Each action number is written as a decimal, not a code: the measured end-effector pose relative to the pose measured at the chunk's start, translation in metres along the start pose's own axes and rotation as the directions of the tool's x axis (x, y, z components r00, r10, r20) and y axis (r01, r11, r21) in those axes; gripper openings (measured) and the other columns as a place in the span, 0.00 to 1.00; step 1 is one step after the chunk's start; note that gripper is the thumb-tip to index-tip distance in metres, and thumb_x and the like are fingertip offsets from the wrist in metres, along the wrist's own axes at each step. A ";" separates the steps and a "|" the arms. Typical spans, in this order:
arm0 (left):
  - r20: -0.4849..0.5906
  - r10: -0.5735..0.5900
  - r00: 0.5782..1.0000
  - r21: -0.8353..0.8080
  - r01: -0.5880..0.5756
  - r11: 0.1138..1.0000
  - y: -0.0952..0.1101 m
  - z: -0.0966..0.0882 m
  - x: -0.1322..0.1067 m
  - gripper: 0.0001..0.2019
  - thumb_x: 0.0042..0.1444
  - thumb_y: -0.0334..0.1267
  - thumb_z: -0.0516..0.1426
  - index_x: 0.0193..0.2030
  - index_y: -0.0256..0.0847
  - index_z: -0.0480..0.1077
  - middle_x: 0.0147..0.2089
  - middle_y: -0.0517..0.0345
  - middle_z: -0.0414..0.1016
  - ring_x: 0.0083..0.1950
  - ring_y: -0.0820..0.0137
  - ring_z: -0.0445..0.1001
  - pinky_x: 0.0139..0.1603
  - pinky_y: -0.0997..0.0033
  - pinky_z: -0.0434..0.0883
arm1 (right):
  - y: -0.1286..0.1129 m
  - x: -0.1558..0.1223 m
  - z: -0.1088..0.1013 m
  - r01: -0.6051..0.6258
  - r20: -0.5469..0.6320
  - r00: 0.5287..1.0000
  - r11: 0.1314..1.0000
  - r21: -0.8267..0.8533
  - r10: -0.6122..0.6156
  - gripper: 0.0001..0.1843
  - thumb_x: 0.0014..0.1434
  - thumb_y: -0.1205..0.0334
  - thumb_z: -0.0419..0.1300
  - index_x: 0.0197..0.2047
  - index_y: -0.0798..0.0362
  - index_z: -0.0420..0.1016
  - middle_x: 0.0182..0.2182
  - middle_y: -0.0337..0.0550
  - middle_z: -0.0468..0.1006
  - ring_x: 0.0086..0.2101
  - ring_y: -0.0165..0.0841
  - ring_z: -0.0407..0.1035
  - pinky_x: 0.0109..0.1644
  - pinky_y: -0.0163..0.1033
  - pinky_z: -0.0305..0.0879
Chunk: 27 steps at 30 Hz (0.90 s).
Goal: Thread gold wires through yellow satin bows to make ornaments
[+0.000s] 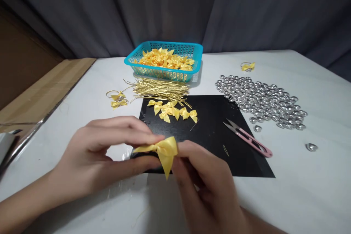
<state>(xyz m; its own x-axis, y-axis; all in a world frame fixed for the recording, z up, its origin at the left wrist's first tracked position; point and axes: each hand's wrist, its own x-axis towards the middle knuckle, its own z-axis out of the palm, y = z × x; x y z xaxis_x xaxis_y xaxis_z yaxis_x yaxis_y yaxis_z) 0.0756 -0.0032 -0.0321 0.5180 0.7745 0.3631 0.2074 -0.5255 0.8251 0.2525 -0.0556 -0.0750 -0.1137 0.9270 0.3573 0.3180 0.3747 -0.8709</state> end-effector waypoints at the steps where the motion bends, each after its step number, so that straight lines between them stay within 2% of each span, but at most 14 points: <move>1: -0.032 -0.004 0.999 0.011 0.004 1.000 0.000 -0.002 0.000 0.10 0.50 0.28 0.64 0.40 0.38 0.78 0.34 0.56 0.80 0.31 0.75 0.76 0.30 0.80 0.74 | 0.000 0.001 -0.001 -0.029 0.014 0.999 0.999 0.029 0.029 0.08 0.63 0.70 0.53 0.40 0.47 0.69 0.23 0.33 0.65 0.20 0.20 0.55 0.20 0.23 0.53; 3: -0.070 0.012 0.997 0.051 -0.009 0.999 0.001 -0.004 -0.001 0.10 0.52 0.27 0.63 0.41 0.41 0.78 0.37 0.56 0.81 0.35 0.72 0.78 0.35 0.77 0.76 | -0.001 0.003 -0.002 -0.092 0.045 0.995 0.992 0.088 0.089 0.06 0.64 0.66 0.53 0.36 0.50 0.70 0.20 0.32 0.62 0.17 0.19 0.52 0.18 0.23 0.50; 5: -0.072 0.067 0.995 0.093 -0.060 0.994 0.000 -0.005 -0.002 0.10 0.53 0.25 0.61 0.39 0.42 0.78 0.38 0.56 0.82 0.38 0.70 0.79 0.39 0.74 0.76 | -0.003 0.005 -0.002 -0.166 0.040 0.986 0.979 0.122 0.162 0.11 0.65 0.61 0.53 0.31 0.53 0.70 0.16 0.32 0.59 0.16 0.19 0.51 0.17 0.23 0.50; 7: -0.073 0.113 0.991 0.110 -0.104 0.988 -0.001 -0.004 -0.004 0.09 0.54 0.24 0.60 0.38 0.41 0.78 0.36 0.55 0.82 0.37 0.70 0.79 0.39 0.73 0.76 | -0.005 0.006 0.001 -0.240 -0.017 0.969 0.961 0.137 0.245 0.14 0.64 0.57 0.54 0.28 0.54 0.70 0.16 0.33 0.62 0.16 0.20 0.56 0.18 0.24 0.54; 9: -0.102 0.089 0.991 0.102 -0.079 0.992 -0.002 -0.001 -0.005 0.08 0.54 0.24 0.59 0.36 0.41 0.77 0.35 0.56 0.82 0.35 0.71 0.79 0.36 0.74 0.76 | -0.006 0.006 0.003 -0.253 -0.084 0.961 0.960 0.119 0.264 0.13 0.63 0.57 0.56 0.29 0.54 0.71 0.19 0.36 0.68 0.17 0.21 0.60 0.18 0.24 0.56; 11: -0.149 -0.016 0.989 0.063 0.025 0.998 -0.002 0.003 -0.005 0.07 0.54 0.25 0.59 0.34 0.40 0.76 0.33 0.57 0.81 0.33 0.72 0.78 0.34 0.75 0.75 | -0.005 0.005 0.004 -0.179 -0.153 0.971 0.983 0.035 0.182 0.08 0.61 0.59 0.57 0.32 0.52 0.73 0.22 0.37 0.73 0.19 0.21 0.64 0.20 0.25 0.60; 13: -0.173 -0.166 0.971 -0.019 0.166 0.986 -0.003 0.006 -0.004 0.05 0.53 0.26 0.59 0.33 0.38 0.75 0.32 0.57 0.79 0.32 0.74 0.77 0.31 0.78 0.74 | -0.003 0.004 0.003 -0.077 -0.221 0.974 0.989 -0.125 0.048 0.02 0.59 0.62 0.60 0.36 0.49 0.74 0.25 0.35 0.75 0.21 0.21 0.66 0.24 0.25 0.64; 15: -0.130 -0.308 0.942 -0.131 0.291 0.948 -0.004 0.010 -0.002 0.03 0.53 0.28 0.59 0.35 0.37 0.74 0.31 0.58 0.78 0.32 0.75 0.75 0.30 0.80 0.72 | 0.000 0.004 0.000 -0.011 -0.244 0.968 0.965 -0.261 -0.055 0.05 0.58 0.65 0.61 0.38 0.46 0.74 0.27 0.33 0.76 0.23 0.21 0.68 0.29 0.25 0.67; 17: -0.048 -0.411 0.910 -0.248 0.388 0.888 -0.007 0.012 -0.001 0.04 0.53 0.30 0.59 0.37 0.36 0.74 0.31 0.58 0.75 0.32 0.75 0.74 0.29 0.81 0.71 | 0.001 0.004 -0.005 0.045 -0.218 0.970 0.956 -0.288 -0.111 0.08 0.58 0.67 0.61 0.40 0.45 0.74 0.28 0.33 0.76 0.24 0.20 0.68 0.28 0.25 0.66; 20: 0.057 -0.510 0.858 -0.385 0.490 0.782 -0.011 0.013 0.001 0.06 0.52 0.29 0.58 0.38 0.36 0.72 0.30 0.60 0.72 0.31 0.76 0.71 0.30 0.81 0.70 | -0.001 0.006 -0.012 0.121 -0.108 0.984 0.981 -0.154 -0.139 0.12 0.60 0.71 0.56 0.43 0.45 0.72 0.28 0.34 0.75 0.23 0.21 0.67 0.23 0.25 0.63; 22: 0.104 -0.546 0.832 -0.414 0.535 0.736 -0.012 0.012 0.002 0.05 0.51 0.28 0.58 0.36 0.36 0.71 0.28 0.61 0.71 0.30 0.78 0.70 0.29 0.82 0.68 | -0.003 0.008 -0.015 0.148 0.013 0.989 0.987 -0.059 -0.147 0.14 0.59 0.71 0.56 0.45 0.46 0.71 0.27 0.35 0.74 0.22 0.22 0.65 0.22 0.27 0.63; 25: 0.135 -0.558 0.819 -0.390 0.561 0.730 -0.012 0.010 0.002 0.02 0.51 0.29 0.58 0.32 0.36 0.72 0.27 0.61 0.71 0.28 0.78 0.68 0.29 0.81 0.66 | -0.004 0.012 -0.016 0.176 0.114 0.979 0.984 -0.032 -0.171 0.13 0.56 0.71 0.59 0.44 0.47 0.71 0.26 0.35 0.72 0.23 0.23 0.66 0.24 0.29 0.65; 27: 0.131 -0.552 0.824 -0.368 0.557 0.744 -0.011 0.008 0.002 0.02 0.52 0.30 0.58 0.32 0.37 0.73 0.28 0.60 0.72 0.28 0.77 0.68 0.29 0.80 0.66 | -0.003 0.014 -0.014 0.181 0.076 0.981 0.983 -0.042 -0.177 0.12 0.56 0.71 0.60 0.42 0.48 0.71 0.27 0.36 0.71 0.24 0.24 0.66 0.24 0.29 0.65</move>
<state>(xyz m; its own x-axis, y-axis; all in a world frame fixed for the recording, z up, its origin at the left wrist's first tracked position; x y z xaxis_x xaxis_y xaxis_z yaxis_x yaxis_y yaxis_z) 0.0809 0.0009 -0.0443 0.4211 0.8817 -0.2127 0.1375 0.1698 0.9758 0.2636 -0.0440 -0.0627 -0.2395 0.8442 0.4795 0.3312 0.5353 -0.7771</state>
